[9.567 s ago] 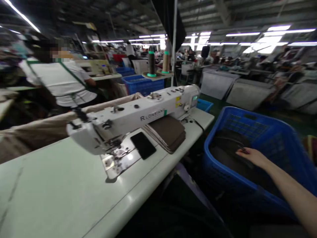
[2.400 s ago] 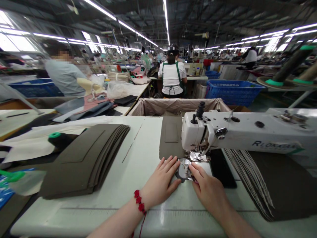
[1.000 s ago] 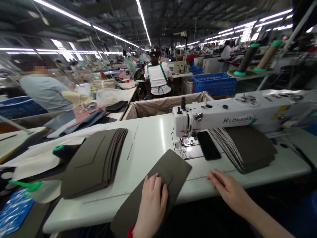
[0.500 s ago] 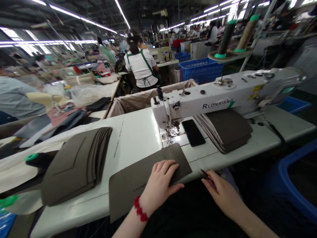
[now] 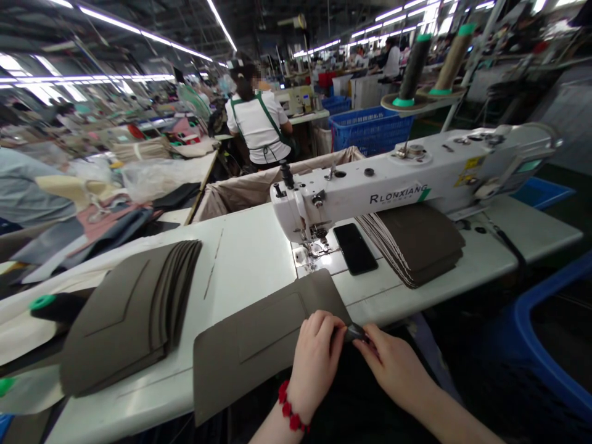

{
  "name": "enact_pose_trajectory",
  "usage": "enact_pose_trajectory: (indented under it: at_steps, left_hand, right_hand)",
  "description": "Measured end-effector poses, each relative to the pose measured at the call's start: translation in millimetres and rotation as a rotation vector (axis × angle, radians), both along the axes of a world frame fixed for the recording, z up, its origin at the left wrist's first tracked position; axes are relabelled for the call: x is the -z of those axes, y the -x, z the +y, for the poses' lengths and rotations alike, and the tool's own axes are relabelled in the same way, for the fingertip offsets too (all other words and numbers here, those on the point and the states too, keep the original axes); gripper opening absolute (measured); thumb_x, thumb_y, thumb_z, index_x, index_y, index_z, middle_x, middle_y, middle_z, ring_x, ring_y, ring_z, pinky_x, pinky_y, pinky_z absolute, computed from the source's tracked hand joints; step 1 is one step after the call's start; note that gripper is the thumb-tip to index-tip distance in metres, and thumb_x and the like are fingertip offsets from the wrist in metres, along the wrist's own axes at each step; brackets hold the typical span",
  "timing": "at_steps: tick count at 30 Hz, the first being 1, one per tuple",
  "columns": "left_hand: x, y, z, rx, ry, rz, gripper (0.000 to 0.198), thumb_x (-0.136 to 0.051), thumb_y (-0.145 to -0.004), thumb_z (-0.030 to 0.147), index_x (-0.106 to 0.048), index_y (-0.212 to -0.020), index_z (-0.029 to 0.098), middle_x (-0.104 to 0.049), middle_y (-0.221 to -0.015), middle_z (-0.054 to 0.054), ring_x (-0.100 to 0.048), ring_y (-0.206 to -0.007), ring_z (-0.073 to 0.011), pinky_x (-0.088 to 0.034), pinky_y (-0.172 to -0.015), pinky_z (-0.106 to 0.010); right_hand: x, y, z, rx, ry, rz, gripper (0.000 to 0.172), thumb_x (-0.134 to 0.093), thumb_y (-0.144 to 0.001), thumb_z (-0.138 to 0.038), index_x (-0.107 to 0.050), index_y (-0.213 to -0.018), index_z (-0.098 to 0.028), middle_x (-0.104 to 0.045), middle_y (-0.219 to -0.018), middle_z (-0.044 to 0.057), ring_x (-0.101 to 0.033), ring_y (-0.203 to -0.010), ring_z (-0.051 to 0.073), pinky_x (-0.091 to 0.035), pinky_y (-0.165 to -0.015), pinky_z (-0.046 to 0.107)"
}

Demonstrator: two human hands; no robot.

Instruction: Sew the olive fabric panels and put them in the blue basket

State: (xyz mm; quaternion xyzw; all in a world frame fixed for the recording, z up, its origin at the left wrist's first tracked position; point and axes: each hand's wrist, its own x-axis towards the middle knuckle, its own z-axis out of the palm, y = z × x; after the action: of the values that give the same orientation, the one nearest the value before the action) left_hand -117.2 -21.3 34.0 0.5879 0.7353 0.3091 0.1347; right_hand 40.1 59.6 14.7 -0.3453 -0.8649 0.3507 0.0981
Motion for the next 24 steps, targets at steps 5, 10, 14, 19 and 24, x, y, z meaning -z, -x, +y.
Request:
enact_pose_trajectory:
  at_steps: [5, 10, 14, 19, 24]
  left_hand:
    - [-16.4, 8, -6, 0.086, 0.024, -0.082, 0.014, -0.044, -0.098, 0.024, -0.057, -0.093, 0.022, -0.057, -0.100, -0.005, -0.055, -0.093, -0.0202, -0.047, -0.083, -0.035]
    - [-29.3, 79, -37, -0.034, 0.064, 0.068, 0.027, -0.044, -0.097, 0.038, -0.054, -0.120, 0.027, -0.046, -0.133, -0.005, -0.046, -0.122, -0.0231, -0.039, -0.104, -0.039]
    - [-20.0, 130, -63, -0.216, 0.194, 0.378, 0.076, -0.059, -0.084, 0.056, -0.029, -0.144, 0.021, -0.043, -0.138, -0.013, -0.041, -0.126, -0.0330, -0.036, -0.103, -0.048]
    - [-30.1, 131, -72, -0.287, 0.341, 0.333, 0.060, -0.070, -0.073, 0.058, -0.055, -0.114, 0.018, -0.059, -0.103, -0.011, -0.056, -0.097, -0.0317, -0.045, -0.085, -0.043]
    - [-69.5, 139, -85, -0.132, 0.314, -0.090, 0.025, -0.054, -0.088, 0.047, -0.059, -0.094, 0.024, -0.063, -0.094, -0.001, -0.061, -0.084, -0.0206, -0.049, -0.074, -0.029]
  right_hand:
    - [-1.7, -1, 5, 0.042, -0.071, -0.054, 0.023, -0.034, -0.099, -0.033, -0.050, -0.085, -0.024, -0.064, -0.073, 0.000, -0.065, -0.069, 0.020, -0.040, -0.059, 0.029]
    - [-5.4, -14, 10, 0.083, -0.076, 0.026, 0.021, -0.044, -0.095, -0.042, -0.052, -0.104, -0.024, -0.068, -0.080, -0.001, -0.067, -0.074, 0.018, -0.046, -0.062, 0.027]
    - [3.0, -9, 1, -0.058, -0.103, 0.040, 0.051, -0.050, -0.092, -0.036, -0.037, -0.140, -0.030, -0.071, -0.094, -0.001, -0.068, -0.080, 0.018, -0.051, -0.069, 0.028]
    - [13.0, 2, -7, -0.092, -0.158, 0.003, 0.063, -0.047, -0.089, -0.026, -0.025, -0.148, -0.030, -0.072, -0.086, -0.001, -0.069, -0.071, 0.021, -0.054, -0.063, 0.030]
    - [3.5, -41, 23, -0.050, -0.094, 0.103, 0.049, -0.051, -0.090, -0.037, -0.045, -0.138, -0.035, -0.071, -0.103, 0.001, -0.069, -0.087, 0.019, -0.055, -0.074, 0.026]
